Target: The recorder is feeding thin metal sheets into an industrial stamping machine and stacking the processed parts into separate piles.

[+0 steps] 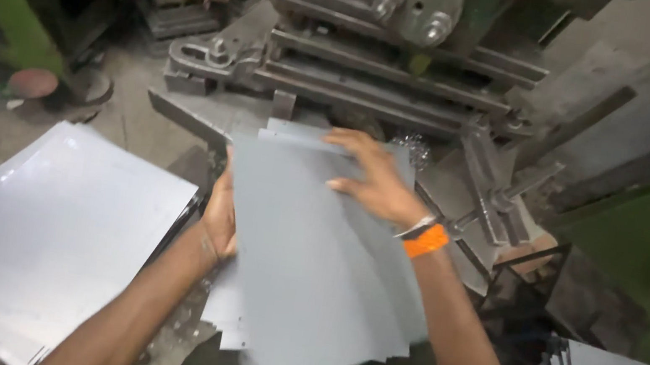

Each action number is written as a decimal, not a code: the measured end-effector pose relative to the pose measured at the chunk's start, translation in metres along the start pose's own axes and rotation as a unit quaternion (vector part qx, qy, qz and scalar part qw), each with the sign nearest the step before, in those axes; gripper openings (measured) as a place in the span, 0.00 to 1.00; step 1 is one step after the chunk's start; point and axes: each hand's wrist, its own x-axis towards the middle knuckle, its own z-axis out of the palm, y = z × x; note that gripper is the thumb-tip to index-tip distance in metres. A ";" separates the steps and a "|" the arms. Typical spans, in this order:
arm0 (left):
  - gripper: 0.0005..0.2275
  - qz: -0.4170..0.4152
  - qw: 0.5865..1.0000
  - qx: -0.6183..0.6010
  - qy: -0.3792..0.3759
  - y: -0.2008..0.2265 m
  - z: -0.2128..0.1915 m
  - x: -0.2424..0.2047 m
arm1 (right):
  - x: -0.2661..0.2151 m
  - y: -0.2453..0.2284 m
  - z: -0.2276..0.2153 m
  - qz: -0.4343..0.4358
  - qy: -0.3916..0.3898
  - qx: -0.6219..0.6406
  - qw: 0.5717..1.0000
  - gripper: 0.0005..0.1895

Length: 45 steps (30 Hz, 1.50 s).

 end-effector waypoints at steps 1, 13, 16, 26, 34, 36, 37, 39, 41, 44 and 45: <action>0.37 0.000 1.000 -0.003 0.004 0.000 -0.001 -0.002 | 0.000 -0.009 0.012 0.001 -0.003 0.004 1.000 0.32; 0.26 -0.038 0.997 0.069 0.021 -0.001 -0.063 0.023 | -0.088 -0.062 0.002 0.244 0.059 -0.255 0.934 0.38; 0.19 0.005 0.999 0.045 0.030 0.003 -0.040 -0.001 | -0.127 -0.033 -0.005 0.415 0.153 -0.154 0.883 0.41; 0.21 -0.015 0.999 0.035 0.000 0.008 -0.004 -0.036 | -0.153 -0.004 -0.006 0.410 0.344 0.325 0.779 0.20; 0.18 0.080 0.966 0.245 0.011 0.031 0.023 0.015 | -0.103 -0.022 -0.023 0.369 0.382 0.362 0.766 0.23; 0.14 0.129 0.948 0.290 0.015 0.038 0.027 0.041 | -0.089 -0.019 -0.029 0.375 0.384 0.412 0.736 0.27; 0.14 0.131 0.947 0.293 0.011 0.040 0.029 0.052 | -0.089 -0.007 -0.033 0.371 0.387 0.411 0.737 0.27; 0.20 0.125 0.949 0.289 0.028 0.046 0.034 0.073 | -0.089 0.018 -0.040 0.392 0.383 0.395 0.737 0.27; 0.22 0.132 0.947 0.292 0.032 0.054 0.033 0.094 | -0.095 0.054 -0.049 0.399 0.376 0.411 0.728 0.25; 0.26 0.125 0.944 0.302 0.043 0.059 0.033 0.121 | -0.103 0.087 -0.058 0.434 0.380 0.426 0.697 0.21; 0.27 0.120 0.942 0.308 0.050 0.063 0.033 0.128 | -0.101 0.095 -0.060 0.459 0.387 0.424 0.678 0.19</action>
